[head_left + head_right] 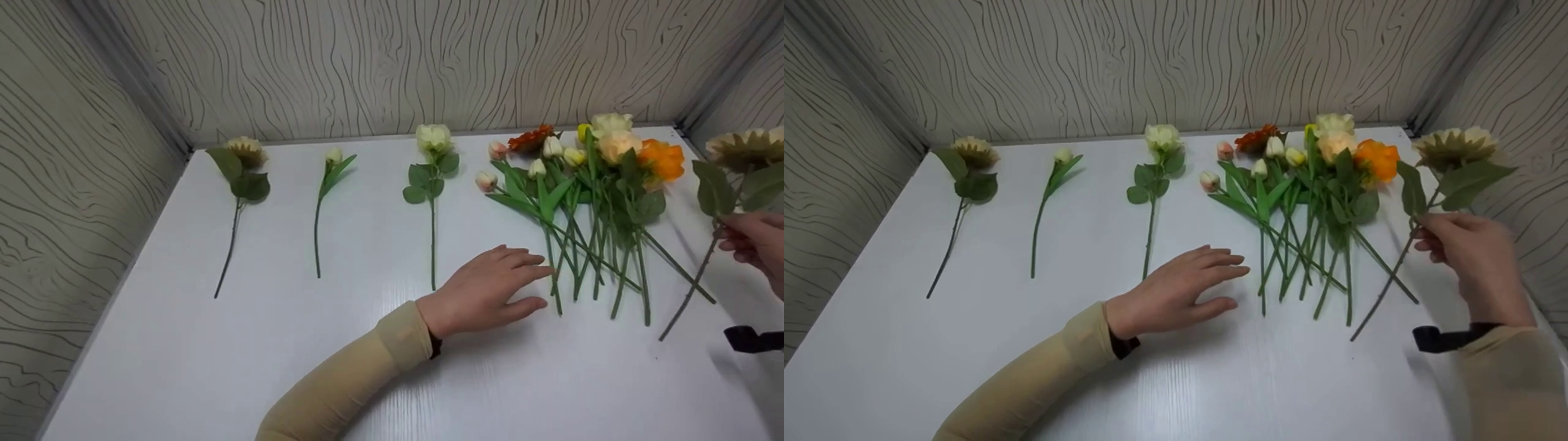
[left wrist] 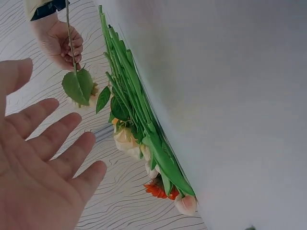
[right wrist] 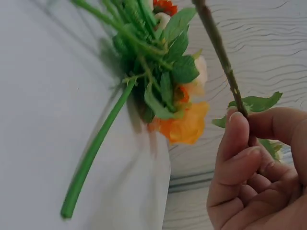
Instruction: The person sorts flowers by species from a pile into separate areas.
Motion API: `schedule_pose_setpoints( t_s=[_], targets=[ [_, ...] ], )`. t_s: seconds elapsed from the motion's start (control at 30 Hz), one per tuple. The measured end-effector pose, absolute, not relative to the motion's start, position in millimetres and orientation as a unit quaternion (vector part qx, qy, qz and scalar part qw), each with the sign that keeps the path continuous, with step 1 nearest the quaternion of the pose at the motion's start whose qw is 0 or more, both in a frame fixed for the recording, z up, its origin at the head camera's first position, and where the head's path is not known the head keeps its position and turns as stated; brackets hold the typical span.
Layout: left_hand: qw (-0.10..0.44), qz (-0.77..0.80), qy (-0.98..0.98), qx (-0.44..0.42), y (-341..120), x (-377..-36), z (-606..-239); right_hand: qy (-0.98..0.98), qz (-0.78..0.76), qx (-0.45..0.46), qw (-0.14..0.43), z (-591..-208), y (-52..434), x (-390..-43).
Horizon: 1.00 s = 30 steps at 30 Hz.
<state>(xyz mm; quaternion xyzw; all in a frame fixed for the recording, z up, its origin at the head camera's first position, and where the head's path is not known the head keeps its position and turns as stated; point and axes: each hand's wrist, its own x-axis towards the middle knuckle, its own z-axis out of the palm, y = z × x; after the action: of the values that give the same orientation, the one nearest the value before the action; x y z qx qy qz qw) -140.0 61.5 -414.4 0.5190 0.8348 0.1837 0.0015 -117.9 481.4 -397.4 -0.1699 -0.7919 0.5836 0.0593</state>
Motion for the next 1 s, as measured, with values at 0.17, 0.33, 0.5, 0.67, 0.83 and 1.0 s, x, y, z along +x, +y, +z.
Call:
schedule_pose_setpoints(
  t_s=[0.17, 0.33, 0.5, 0.67, 0.83, 1.0],
  targets=[
    [0.043, 0.317, 0.838, 0.442, 53.1, -146.0, -413.4, -0.808, 0.565, -0.134, 0.100, -384.7, 410.4, -126.1],
    [0.116, 0.465, 0.809, 0.339, 45.0, -155.2, -415.2, -0.781, 0.618, -0.077, 0.051, -372.7, 336.3, -145.2],
    [0.188, 0.582, 0.747, 0.261, 40.3, -161.9, -417.2, -0.777, 0.628, -0.037, 0.021, -363.7, 278.4, -163.2],
    [0.213, 0.651, 0.692, 0.227, 38.7, -165.0, -416.6, -0.745, 0.667, 0.005, 0.022, -363.5, 250.3, -170.6],
    [0.213, 0.676, 0.675, 0.204, 36.5, -166.9, -415.1, -0.719, 0.694, 0.025, 0.014, -366.5, 240.5, -173.6],
    [0.212, 0.677, 0.677, 0.194, 33.3, -169.7, -415.0, -0.700, 0.713, 0.036, -0.017, -368.1, 239.0, -176.8]
  ],
)
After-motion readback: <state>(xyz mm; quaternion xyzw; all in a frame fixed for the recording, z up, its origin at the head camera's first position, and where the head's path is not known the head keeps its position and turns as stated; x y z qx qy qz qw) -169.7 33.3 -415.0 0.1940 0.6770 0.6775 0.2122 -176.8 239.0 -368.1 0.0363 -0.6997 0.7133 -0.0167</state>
